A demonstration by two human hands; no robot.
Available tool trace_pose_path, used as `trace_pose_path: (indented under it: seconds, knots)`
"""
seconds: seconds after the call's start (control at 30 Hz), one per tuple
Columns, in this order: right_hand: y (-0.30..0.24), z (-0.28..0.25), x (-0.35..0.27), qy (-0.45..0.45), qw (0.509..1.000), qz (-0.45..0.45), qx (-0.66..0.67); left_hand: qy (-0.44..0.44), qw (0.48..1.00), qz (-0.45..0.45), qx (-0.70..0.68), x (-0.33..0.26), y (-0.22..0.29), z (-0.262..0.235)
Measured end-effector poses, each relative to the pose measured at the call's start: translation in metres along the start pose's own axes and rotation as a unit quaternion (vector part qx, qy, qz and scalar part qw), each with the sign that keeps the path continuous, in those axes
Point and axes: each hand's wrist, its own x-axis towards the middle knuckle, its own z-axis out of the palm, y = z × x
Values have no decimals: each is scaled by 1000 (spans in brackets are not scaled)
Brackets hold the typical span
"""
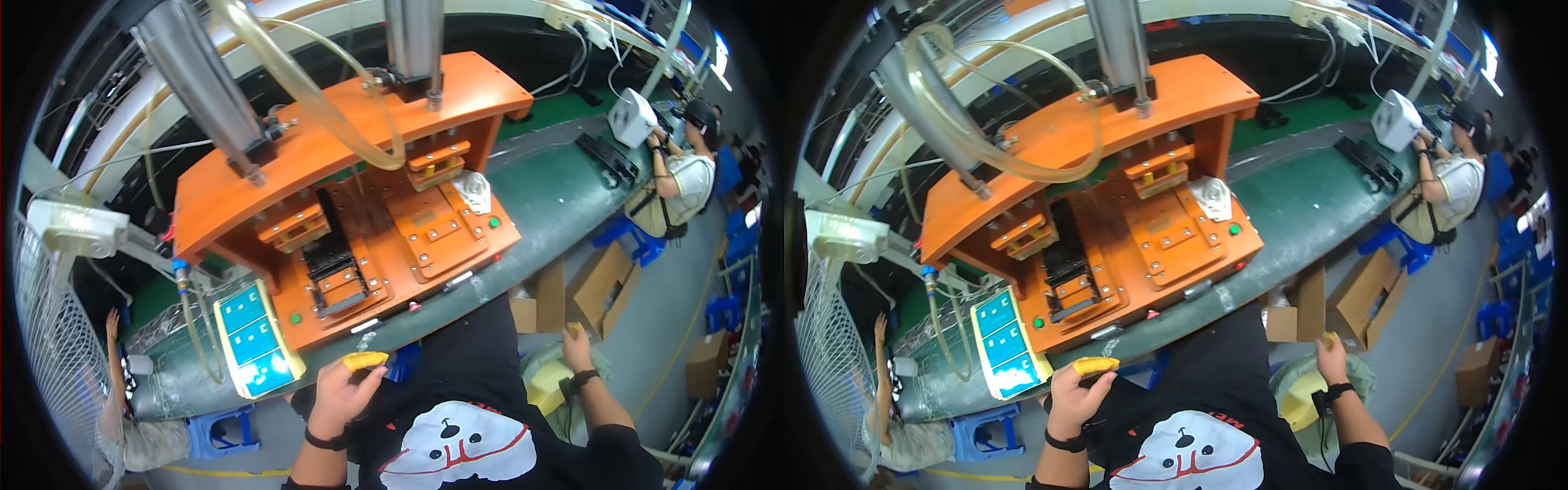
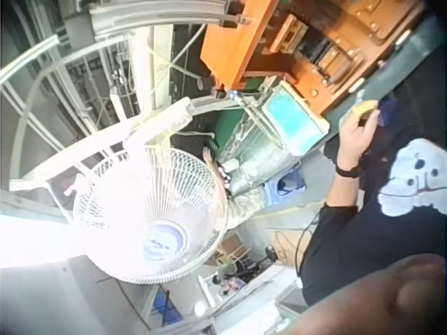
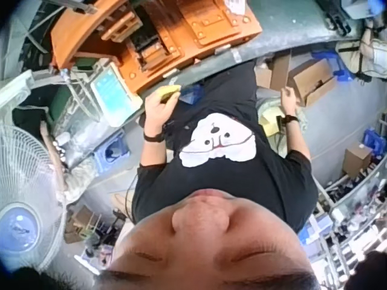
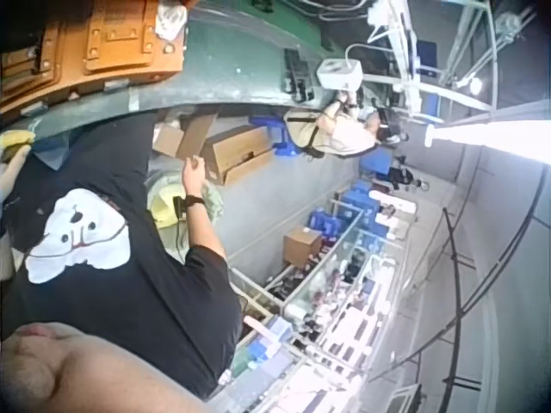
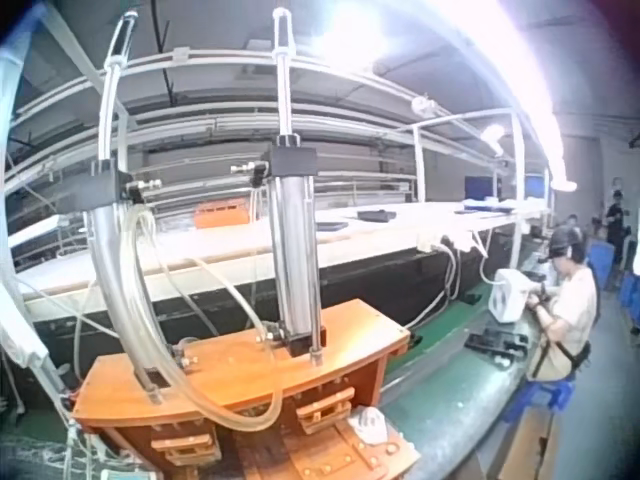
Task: The person repeatedly places small black rectangular objects into an orange press machine, activates the press, and removes the processed items. They handle the objects one at a time, using yellow foam pads to assist with placement and removal.
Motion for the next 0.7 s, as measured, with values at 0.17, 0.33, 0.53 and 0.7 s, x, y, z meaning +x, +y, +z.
trace_pose_path:
  seconds: [0.17, 0.33, 0.53, 0.7]
  knots:
    - [-353, 57, -49, -119, 897, -414, 103, 48, 990, 40, 123, 2, 3, -12]
    - [-505, 100, -103, -115, 689, -710, 83, 59, 976, 84, 192, -2, 18, -29]
    - [-536, 130, -85, -147, 579, -802, -16, 85, 973, 55, 208, 2, 29, -61]
    - [-543, 56, -78, -111, 657, -722, 189, 95, 961, 41, 257, 44, 10, -83]
